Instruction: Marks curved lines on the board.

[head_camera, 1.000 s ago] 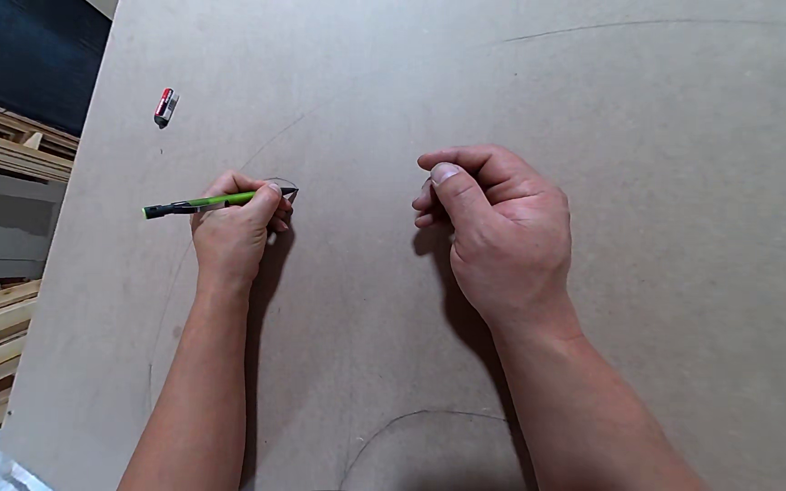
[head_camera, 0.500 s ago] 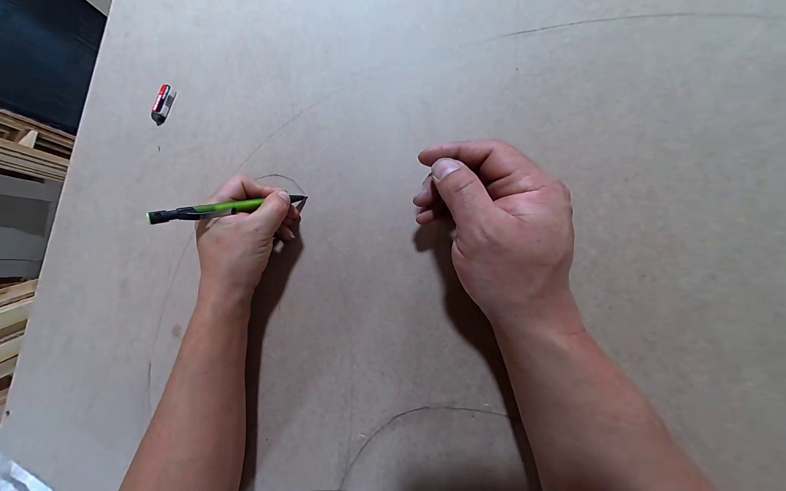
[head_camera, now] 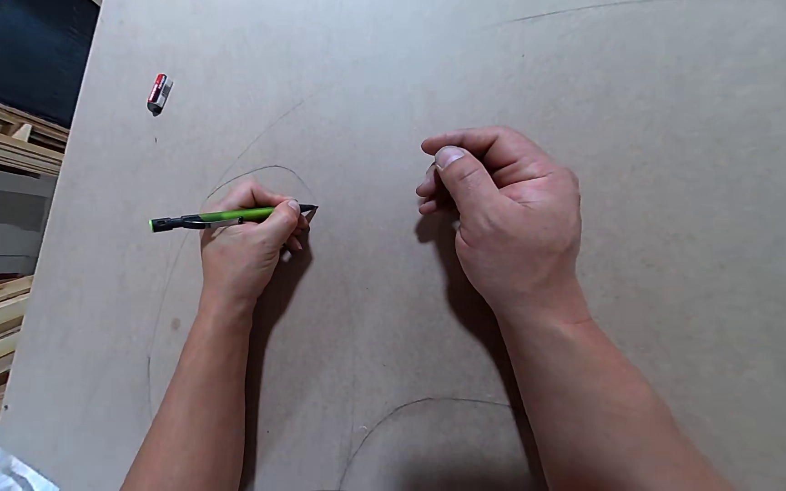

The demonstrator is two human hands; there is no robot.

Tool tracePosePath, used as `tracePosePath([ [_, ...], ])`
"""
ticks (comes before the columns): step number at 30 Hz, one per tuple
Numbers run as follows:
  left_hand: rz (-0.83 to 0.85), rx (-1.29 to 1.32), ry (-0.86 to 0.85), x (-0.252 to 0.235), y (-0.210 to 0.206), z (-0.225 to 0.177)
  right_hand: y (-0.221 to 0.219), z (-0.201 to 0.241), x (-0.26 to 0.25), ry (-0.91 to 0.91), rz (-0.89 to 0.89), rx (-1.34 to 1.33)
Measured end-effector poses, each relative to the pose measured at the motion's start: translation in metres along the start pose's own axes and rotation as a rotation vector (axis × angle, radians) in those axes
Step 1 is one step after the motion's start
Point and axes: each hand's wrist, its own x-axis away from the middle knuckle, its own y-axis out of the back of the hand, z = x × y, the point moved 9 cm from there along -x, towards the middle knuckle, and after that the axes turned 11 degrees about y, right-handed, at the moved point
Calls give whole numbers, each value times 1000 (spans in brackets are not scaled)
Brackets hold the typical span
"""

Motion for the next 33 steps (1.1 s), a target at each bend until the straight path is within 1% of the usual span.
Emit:
tracePosePath([
  [33,125,12,-34,70,-7,8,-3,1,-3,50,29,22],
])
